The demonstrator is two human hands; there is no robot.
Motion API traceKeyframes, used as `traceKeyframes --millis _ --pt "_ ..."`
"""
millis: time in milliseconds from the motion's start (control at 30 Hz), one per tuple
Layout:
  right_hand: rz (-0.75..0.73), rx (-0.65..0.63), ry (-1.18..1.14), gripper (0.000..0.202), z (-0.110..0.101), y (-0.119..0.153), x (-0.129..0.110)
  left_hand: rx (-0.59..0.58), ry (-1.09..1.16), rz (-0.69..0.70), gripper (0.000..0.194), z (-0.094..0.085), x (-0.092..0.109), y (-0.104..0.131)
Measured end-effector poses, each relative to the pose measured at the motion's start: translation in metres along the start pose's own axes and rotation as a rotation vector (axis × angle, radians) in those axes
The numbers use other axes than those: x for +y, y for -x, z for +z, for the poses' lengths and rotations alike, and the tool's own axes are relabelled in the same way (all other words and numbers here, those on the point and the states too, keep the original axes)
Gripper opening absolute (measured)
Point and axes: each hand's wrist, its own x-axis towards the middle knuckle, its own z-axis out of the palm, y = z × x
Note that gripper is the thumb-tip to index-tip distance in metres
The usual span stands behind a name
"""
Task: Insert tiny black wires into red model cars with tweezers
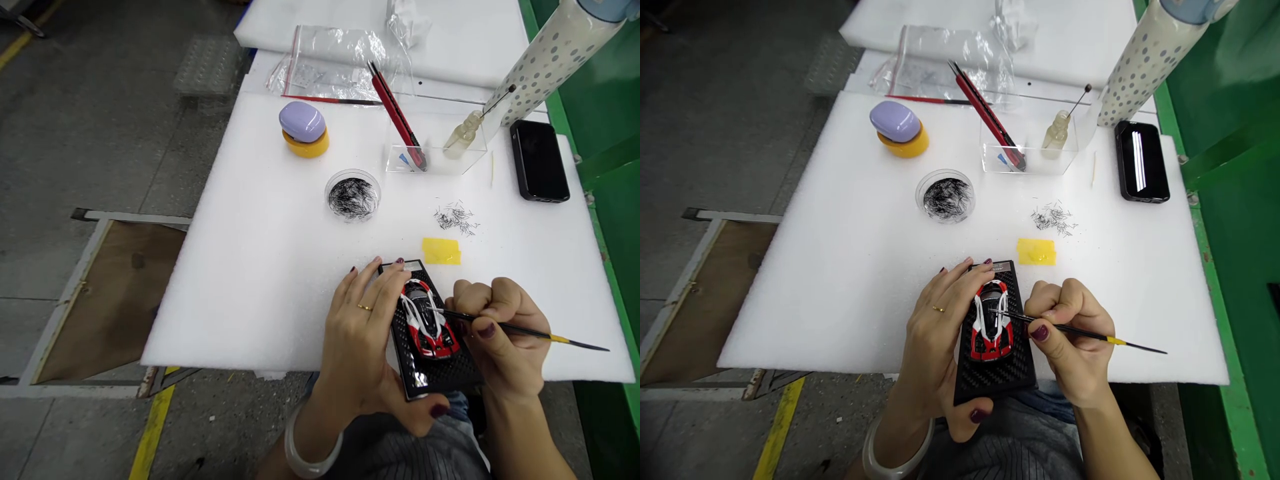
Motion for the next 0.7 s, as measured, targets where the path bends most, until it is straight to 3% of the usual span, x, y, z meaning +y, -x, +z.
traceKeyframes --millis 700 --pt "0.004 -0.025 -0.073 0.019 0.0014 -0.0018 -0.0004 0.018 -0.039 -0.002 0.094 0.0004 0.0029 -0.0001"
